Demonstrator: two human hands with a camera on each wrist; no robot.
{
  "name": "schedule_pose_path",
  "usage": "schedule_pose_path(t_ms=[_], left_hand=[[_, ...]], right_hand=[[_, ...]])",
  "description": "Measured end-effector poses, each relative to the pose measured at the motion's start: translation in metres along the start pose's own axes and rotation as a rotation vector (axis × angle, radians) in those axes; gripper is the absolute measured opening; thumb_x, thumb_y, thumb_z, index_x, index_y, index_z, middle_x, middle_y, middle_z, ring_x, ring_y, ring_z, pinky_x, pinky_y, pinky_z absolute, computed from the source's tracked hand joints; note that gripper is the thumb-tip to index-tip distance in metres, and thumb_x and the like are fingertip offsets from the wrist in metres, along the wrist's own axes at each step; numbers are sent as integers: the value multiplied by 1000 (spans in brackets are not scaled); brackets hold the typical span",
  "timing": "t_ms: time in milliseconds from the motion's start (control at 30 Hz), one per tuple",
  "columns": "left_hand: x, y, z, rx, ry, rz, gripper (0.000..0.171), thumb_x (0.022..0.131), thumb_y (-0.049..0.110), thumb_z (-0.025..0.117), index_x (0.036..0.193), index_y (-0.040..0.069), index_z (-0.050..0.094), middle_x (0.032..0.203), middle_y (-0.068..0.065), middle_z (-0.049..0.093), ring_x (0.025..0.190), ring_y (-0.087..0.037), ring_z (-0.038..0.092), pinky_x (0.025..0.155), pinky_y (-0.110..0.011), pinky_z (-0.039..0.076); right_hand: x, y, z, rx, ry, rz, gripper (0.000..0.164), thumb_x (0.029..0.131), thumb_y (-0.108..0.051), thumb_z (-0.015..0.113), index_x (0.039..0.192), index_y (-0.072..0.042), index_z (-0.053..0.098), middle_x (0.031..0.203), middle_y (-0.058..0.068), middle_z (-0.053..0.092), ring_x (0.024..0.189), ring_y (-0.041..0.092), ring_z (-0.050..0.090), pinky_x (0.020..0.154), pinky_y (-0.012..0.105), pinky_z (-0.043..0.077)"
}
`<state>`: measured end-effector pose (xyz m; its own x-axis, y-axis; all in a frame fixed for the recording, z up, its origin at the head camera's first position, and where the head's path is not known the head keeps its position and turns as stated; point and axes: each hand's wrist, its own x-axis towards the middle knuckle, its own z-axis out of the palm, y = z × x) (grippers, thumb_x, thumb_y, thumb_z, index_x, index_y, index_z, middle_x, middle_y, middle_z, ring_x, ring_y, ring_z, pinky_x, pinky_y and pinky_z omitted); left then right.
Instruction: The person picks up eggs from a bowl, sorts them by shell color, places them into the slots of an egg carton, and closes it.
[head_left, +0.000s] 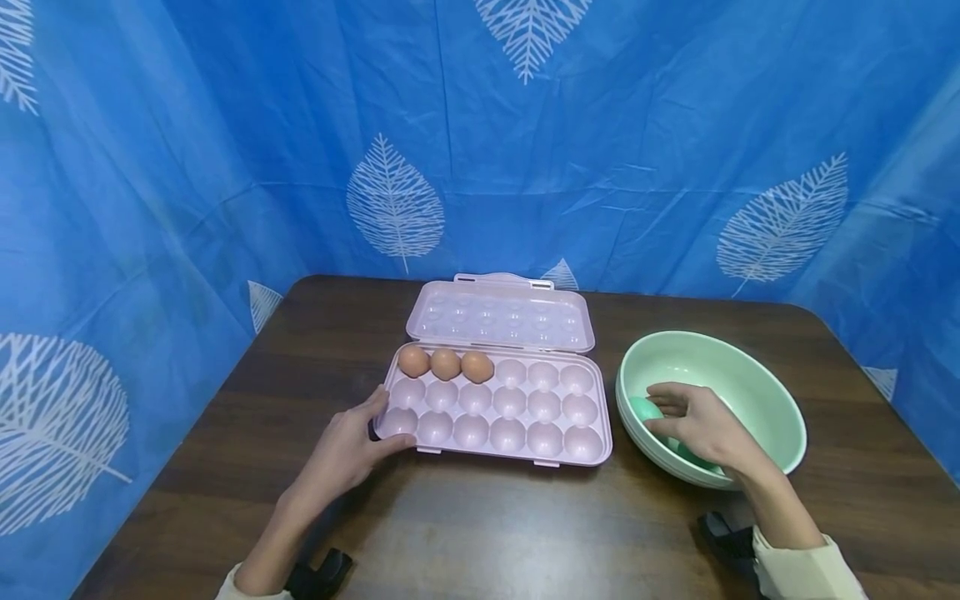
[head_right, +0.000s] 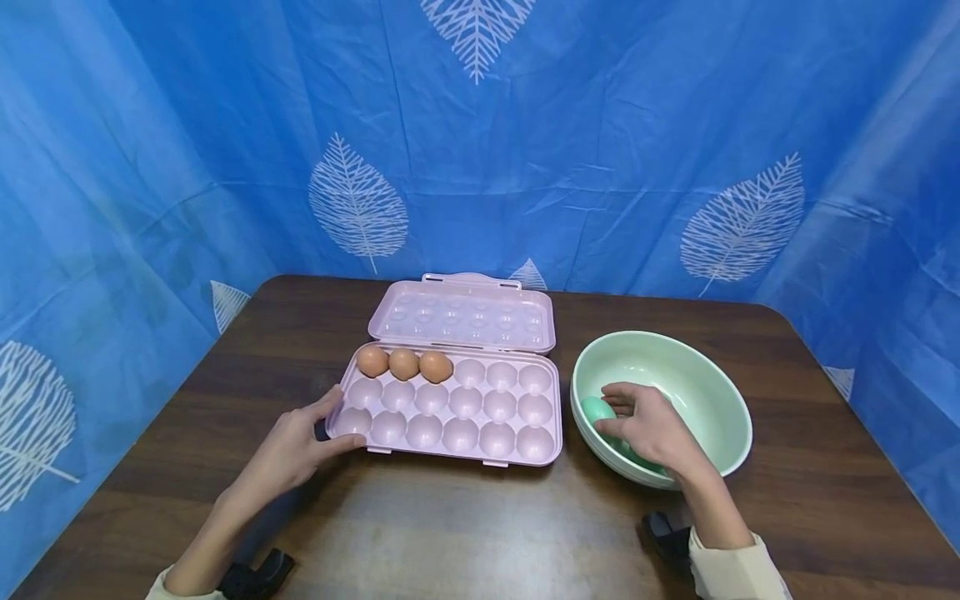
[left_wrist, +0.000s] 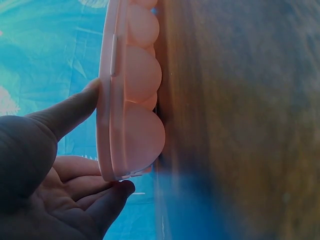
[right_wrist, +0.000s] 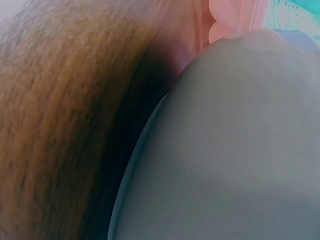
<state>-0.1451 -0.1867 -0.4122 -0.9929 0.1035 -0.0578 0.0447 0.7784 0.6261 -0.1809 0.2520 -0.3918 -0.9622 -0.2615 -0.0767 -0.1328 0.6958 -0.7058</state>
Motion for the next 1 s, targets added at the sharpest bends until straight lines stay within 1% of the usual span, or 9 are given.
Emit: schedule_pose_path(t_ms=[133, 233, 500, 667, 767, 833, 900, 1000], left_hand=[[0, 0, -1, 4, -6, -8, 90, 74, 48, 70, 139, -1, 33, 144, -17, 27, 129, -34, 29, 98, -47, 31], [0, 0, -2, 9, -3, -9, 90, 74, 48, 70, 139, -2, 33, 144, -18, 27, 130, -33, 29, 99, -47, 30], [0, 0, -1, 6, 8, 4, 88, 75, 46, 71, 138, -3, 34, 143, -18, 29, 129, -33, 29, 99, -47, 30], [0, 2, -1, -3, 4, -5, 87, 75, 45, 71, 138, -3, 34, 144, -18, 28, 129, -33, 29, 99, -47, 30], [0, 2, -1, 2, 6, -5, 87, 75, 45, 71, 137, -3, 35, 143, -18, 29, 129, -34, 29, 100, -47, 29], [0, 2, -1, 5, 10, 0, 87, 75, 46, 70, 137, -4, 35, 143, -19, 29, 129, -34, 30, 99, -47, 29], [0, 2, -1, 3, 12, 4, 86, 75, 45, 71, 137, -4, 35, 143, -19, 29, 129, -34, 30, 99, -47, 30], [0, 2, -2, 2, 13, 4, 86, 75, 45, 71, 137, -3, 35, 143, -19, 29, 129, -34, 30, 99, -47, 30]], right_hand=[[1, -1, 0, -40, 6, -8, 48, 83, -22, 68, 120, 6, 55, 117, 21, 57, 105, 34, 55, 83, 47, 46], [2, -1, 0, -45, 7, -3, 47, 83, -23, 67, 119, 5, 56, 116, 20, 58, 105, 34, 54, 83, 47, 47], [1, 0, 0, -90, 29, -21, 44, 84, -26, 66, 116, 3, 59, 112, 16, 61, 102, 31, 56, 79, 43, 47], [0, -1, 0, -89, 35, -1, 46, 84, -32, 66, 116, 1, 60, 113, 15, 61, 102, 29, 54, 77, 40, 47], [-1, -2, 0, -73, 35, 32, 49, 84, -35, 66, 117, 0, 60, 112, 14, 61, 93, 25, 57, 74, 38, 48], [-1, -2, 0, -63, 46, 42, 49, 84, -37, 65, 117, 0, 60, 110, 13, 61, 86, 23, 58, 72, 36, 48], [-1, -2, -1, -54, 69, 38, 49, 85, -38, 64, 117, -1, 60, 110, 13, 61, 84, 21, 57, 71, 36, 47], [-1, -2, -2, -61, 123, 22, 51, 86, -39, 62, 118, 0, 58, 112, 15, 60, 92, 25, 55, 75, 39, 45]])
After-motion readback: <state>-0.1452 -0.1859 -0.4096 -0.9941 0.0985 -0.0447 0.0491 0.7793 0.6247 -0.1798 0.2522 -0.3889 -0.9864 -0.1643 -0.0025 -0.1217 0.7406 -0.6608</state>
